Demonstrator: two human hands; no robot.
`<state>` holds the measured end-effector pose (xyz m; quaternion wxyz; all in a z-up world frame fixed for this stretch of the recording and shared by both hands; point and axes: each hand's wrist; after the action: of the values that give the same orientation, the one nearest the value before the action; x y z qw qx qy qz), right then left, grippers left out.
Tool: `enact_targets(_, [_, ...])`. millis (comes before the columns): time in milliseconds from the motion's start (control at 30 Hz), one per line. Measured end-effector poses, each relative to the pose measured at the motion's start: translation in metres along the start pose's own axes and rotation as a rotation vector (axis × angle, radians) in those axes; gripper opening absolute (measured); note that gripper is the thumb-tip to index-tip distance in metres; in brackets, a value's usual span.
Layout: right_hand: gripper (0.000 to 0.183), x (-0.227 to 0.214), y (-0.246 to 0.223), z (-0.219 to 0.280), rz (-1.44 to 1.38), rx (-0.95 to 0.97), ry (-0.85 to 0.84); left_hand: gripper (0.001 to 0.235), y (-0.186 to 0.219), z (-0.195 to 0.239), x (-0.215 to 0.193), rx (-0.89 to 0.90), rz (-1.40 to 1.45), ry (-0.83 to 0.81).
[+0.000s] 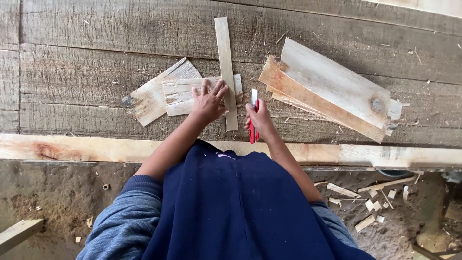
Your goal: Cutting thin wood panels into strips using a utility knife and a wooden guide
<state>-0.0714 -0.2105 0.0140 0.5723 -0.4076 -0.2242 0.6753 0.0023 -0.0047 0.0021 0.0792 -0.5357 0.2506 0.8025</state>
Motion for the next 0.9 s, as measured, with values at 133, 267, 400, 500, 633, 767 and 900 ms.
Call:
enact_targets(133, [0.036,-0.003,-0.010,-0.005,0.090,-0.055,-0.019,0.083,0.005,-0.003,-0.001,-0.040,0.001,-0.006])
enact_targets(267, [0.036,-0.004,-0.021,-0.021,0.463,-0.137,-0.038,0.090,0.010,-0.002,-0.002,-0.048,0.002,-0.031])
enact_targets(400, [0.043,0.014,-0.047,-0.030,0.776,-0.118,-0.038,0.098,0.010,-0.004,0.001,-0.054,-0.043,-0.064])
enact_targets(500, [0.039,0.020,-0.078,-0.019,0.791,-0.130,-0.018,0.095,0.014,-0.004,-0.012,-0.046,-0.092,-0.108])
enact_targets(633, [0.049,0.030,-0.090,-0.032,0.873,-0.090,-0.009,0.096,0.018,-0.011,-0.026,-0.043,-0.091,-0.120])
enact_targets(767, [0.050,0.043,-0.075,-0.038,0.992,-0.081,-0.041,0.104,0.020,-0.006,-0.013,-0.080,-0.094,-0.189])
enact_targets(900, [0.062,0.046,-0.079,-0.043,1.048,-0.088,-0.059,0.101,0.018,-0.008,-0.009,-0.068,-0.096,-0.175])
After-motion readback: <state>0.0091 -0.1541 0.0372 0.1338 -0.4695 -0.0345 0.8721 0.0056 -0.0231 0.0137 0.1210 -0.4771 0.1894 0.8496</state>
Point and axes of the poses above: each hand's wrist, its own z-axis away from the middle knuckle, its own x-axis out of the palm, y = z × x, and after that the axes turned 6 degrees about z, right-handed
